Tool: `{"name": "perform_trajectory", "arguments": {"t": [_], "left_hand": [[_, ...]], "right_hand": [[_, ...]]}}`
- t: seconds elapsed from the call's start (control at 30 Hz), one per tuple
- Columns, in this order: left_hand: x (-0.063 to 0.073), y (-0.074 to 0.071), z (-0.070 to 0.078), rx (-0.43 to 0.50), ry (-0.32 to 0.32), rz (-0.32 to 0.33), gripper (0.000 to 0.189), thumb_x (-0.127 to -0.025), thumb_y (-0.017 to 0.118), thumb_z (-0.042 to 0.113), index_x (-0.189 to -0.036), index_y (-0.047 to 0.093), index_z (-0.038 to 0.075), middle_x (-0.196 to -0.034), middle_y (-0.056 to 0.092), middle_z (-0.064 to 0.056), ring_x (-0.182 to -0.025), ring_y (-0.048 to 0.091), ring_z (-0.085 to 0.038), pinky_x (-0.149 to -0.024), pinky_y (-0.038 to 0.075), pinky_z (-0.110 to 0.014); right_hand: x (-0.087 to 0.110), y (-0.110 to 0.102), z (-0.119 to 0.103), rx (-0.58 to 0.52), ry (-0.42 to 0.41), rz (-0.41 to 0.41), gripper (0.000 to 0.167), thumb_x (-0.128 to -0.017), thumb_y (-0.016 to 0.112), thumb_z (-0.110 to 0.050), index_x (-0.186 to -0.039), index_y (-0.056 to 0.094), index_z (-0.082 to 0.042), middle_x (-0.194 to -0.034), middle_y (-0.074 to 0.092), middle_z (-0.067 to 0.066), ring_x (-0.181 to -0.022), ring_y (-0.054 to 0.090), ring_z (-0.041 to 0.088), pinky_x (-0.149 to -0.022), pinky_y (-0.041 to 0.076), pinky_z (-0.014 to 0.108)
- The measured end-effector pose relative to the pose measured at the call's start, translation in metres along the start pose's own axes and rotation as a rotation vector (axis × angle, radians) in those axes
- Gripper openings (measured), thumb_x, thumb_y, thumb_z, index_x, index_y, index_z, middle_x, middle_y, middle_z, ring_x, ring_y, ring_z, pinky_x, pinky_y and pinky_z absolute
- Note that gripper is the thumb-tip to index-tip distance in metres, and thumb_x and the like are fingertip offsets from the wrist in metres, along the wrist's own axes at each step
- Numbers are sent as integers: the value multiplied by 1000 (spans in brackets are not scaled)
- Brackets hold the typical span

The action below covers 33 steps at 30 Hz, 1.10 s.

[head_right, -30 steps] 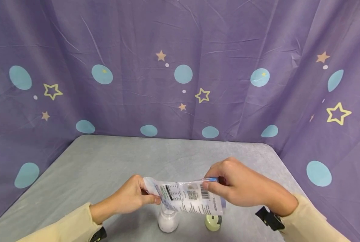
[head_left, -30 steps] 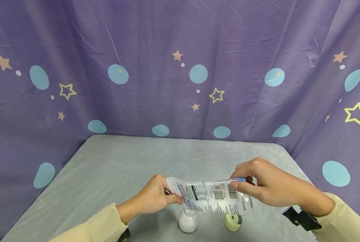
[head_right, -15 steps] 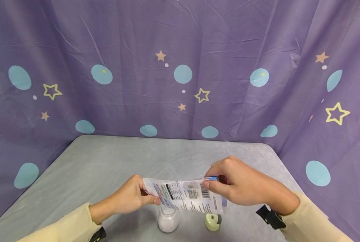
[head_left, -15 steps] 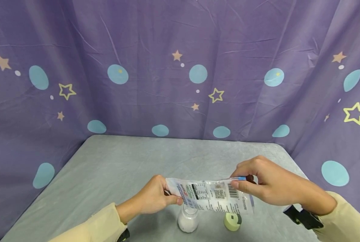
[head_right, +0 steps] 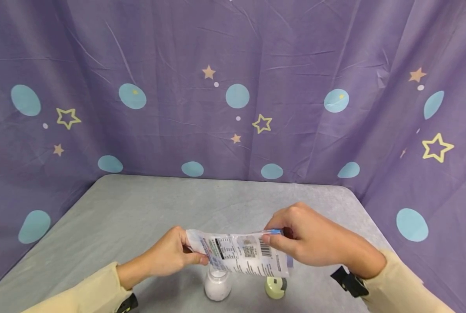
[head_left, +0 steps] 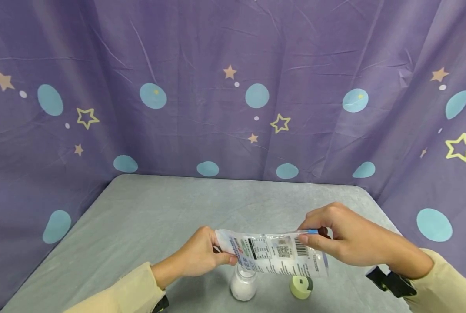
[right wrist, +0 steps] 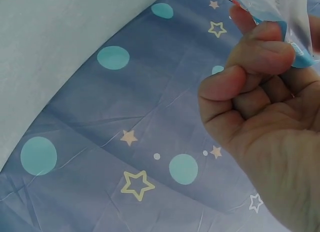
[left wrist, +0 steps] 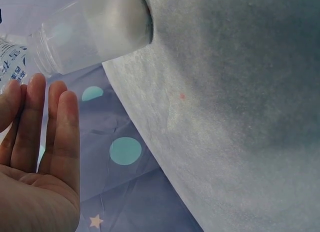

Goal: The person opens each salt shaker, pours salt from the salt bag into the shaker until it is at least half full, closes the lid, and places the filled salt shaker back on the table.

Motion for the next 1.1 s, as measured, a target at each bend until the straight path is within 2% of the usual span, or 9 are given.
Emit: {"name": "perform_trajectory", "arguments": {"t": [0.13, 0.47, 0.67, 0.87, 1.1], "left_hand": [[0, 0, 0, 9, -1, 1, 11, -82, 86, 8, -92, 82, 8, -88, 79, 1, -68, 61, -4, -54, 46, -20], [0, -1, -1, 22, 1, 5, 10, -81, 86, 8, -91, 82, 8, -88, 79, -1, -68, 60, -4, -54, 44, -20], [0, -1, -2, 12, 2, 9, 10, -81, 86, 8, -90, 82, 9, -87, 79, -1, -66, 59, -4, -53, 43, -20], [1, 1, -2, -9, 14, 0, 11, -81, 86, 8, -91, 83, 10, -87, 79, -1, -66, 61, -4, -53, 46, -21], [0, 2, 0, -23, 37, -1, 12, -81, 86, 8, -92, 83, 12, -86, 78, 6, -72, 66, -4, -59, 52, -23]], "right_hand": [[1, 1, 2, -15, 10, -11, 20, -103, 64, -15, -99, 73, -31, -82, 63, -20, -66, 53, -3, -50, 44, 17], [1, 3, 0, -28, -41, -17, 20, -100, 66, -9, -101, 73, -27, -86, 66, -18, -68, 53, -4, -54, 44, 14], [1, 3, 1, -37, 6, -34, 19, -102, 64, -13, -100, 74, -30, -85, 65, -19, -67, 54, -4, -52, 45, 17], [1, 2, 0, -8, 13, -24, 20, -104, 63, -16, -100, 74, -32, -82, 63, -21, -67, 54, -3, -51, 45, 18], [1, 3, 0, -12, 8, -22, 18, -103, 64, -16, -103, 75, -31, -84, 65, -21, -67, 56, -3, -53, 46, 18]]}}
Point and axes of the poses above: each hand's wrist, its own x-axis away from the middle knuckle, its own y-axis out of the palm, z = x × y, the point moved 10 cm from there along -x, towards the middle knuckle
